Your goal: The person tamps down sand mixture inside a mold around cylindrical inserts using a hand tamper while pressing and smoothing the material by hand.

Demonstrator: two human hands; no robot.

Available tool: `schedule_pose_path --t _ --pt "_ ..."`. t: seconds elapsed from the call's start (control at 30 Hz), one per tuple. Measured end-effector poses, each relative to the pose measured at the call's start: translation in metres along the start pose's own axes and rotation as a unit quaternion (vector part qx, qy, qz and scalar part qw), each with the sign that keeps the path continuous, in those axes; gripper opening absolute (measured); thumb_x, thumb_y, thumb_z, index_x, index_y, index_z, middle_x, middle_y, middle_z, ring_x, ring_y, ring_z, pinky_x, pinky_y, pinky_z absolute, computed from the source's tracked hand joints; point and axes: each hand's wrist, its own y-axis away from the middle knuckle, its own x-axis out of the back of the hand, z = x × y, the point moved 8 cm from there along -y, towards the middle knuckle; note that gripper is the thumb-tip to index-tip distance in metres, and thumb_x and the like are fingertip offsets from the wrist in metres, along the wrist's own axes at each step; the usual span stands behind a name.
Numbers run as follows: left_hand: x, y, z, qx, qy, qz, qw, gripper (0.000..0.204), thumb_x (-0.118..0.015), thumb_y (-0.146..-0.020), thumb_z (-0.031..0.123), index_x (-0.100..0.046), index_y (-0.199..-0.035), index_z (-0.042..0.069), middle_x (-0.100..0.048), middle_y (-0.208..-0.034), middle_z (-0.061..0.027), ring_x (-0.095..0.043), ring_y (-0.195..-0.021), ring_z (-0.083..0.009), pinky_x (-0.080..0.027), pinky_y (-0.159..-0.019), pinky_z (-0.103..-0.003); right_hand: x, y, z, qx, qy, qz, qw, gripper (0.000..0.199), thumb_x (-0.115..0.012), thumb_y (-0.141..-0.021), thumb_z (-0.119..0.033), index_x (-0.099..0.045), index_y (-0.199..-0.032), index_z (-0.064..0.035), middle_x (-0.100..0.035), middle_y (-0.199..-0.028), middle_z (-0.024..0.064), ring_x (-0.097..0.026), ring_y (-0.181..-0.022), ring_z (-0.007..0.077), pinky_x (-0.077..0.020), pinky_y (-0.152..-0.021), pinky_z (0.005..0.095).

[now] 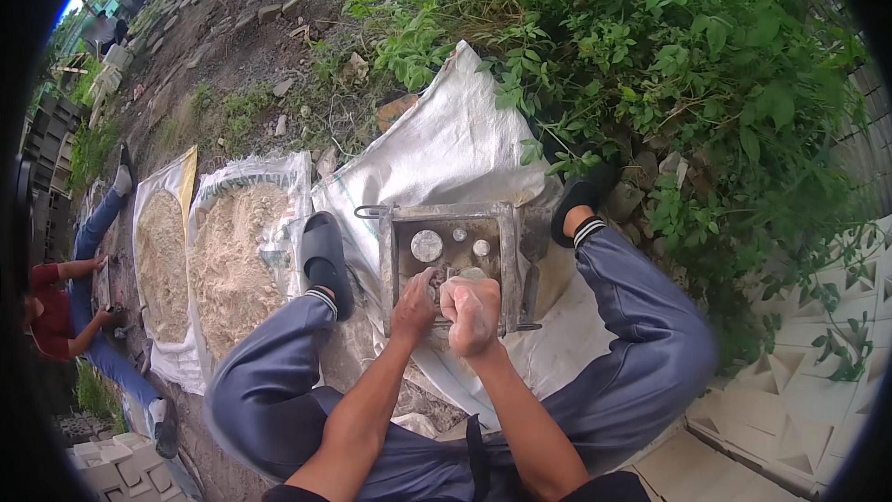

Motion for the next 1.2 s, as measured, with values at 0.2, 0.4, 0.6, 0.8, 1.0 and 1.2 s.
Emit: schedule_pose_path --t 0.2,0.4,0.6,0.8,1.0,1.2 --pt "0.005 0.004 -0.012 0.034 -0.039 0.058 0.997 0.046 -0.043 -0.087 0.011 -0.039 -0.132 -0.001 -0.045 -0.133 -0.0206 -0.04 -0.125 -0.0377 -0.034 -0.105 -0.042 -0.001 -0.008 -0.016 -0.002 -0.037 0.013 0.999 0.045 -0.033 -0.086 -0.024 -0.023 -0.047 -0.0039 -0.028 -0.042 0.0037 -0.026 -0.038 0.0125 -0.0198 -0.039 0.0295" --pt "0.003 -0.001 -0.011 0.032 -0.052 -0.013 0.998 0.042 -0.042 -0.088 0.012 -0.043 -0.129 0.003 -0.052 -0.125 -0.019 -0.046 -0.119 -0.0392 -0.038 -0.101 -0.042 -0.007 -0.017 -0.005 -0.063 0.015 -0.022 0.998 0.047 -0.034 -0.087 -0.026 -0.025 -0.046 -0.0046 -0.029 -0.042 0.0027 -0.028 -0.038 0.0118 -0.02 -0.039 0.028" --pt "0.018 0.0 0.013 -0.008 -0.067 0.129 0.989 0.038 -0.046 -0.087 0.013 -0.047 -0.123 -0.002 -0.054 -0.113 -0.0226 -0.047 -0.111 -0.04 -0.04 -0.096 -0.045 0.0 -0.013 0.014 -0.068 0.035 -0.035 0.996 0.046 -0.034 -0.086 -0.025 -0.029 -0.046 -0.0038 -0.031 -0.042 0.0048 -0.03 -0.037 0.0155 -0.0205 -0.04 0.0317" --pt "-0.002 0.001 -0.005 -0.02 -0.056 0.033 0.998 0.033 -0.045 -0.087 0.009 -0.051 -0.118 0.0 -0.057 -0.108 -0.0172 -0.051 -0.107 -0.0345 -0.043 -0.094 -0.041 -0.006 -0.01 0.013 -0.042 0.056 -0.034 0.997 0.045 -0.034 -0.085 -0.025 -0.026 -0.047 -0.0029 -0.029 -0.042 0.0029 -0.029 -0.037 0.0136 -0.0207 -0.04 0.0302" --pt "0.012 0.0 0.014 -0.08 -0.059 0.099 0.99 0.038 -0.045 -0.085 0.007 -0.047 -0.122 -0.001 -0.054 -0.115 -0.0179 -0.05 -0.108 -0.0347 -0.043 -0.094 -0.041 0.002 -0.003 0.002 -0.021 -0.002 0.014 1.0 0.047 -0.034 -0.087 -0.026 -0.026 -0.046 -0.0043 -0.029 -0.042 0.0022 -0.026 -0.038 0.0122 -0.0197 -0.039 0.0289" --pt "0.013 -0.003 -0.001 0.026 -0.044 0.028 0.998 0.04 -0.045 -0.084 0.009 -0.047 -0.123 0.0 -0.055 -0.111 -0.0186 -0.05 -0.108 -0.0354 -0.043 -0.092 -0.041 0.002 -0.008 -0.01 -0.008 -0.024 0.041 0.999 0.046 -0.036 -0.086 -0.026 -0.027 -0.047 -0.0029 -0.03 -0.042 0.0031 -0.028 -0.038 0.0132 -0.0204 -0.039 0.0296"
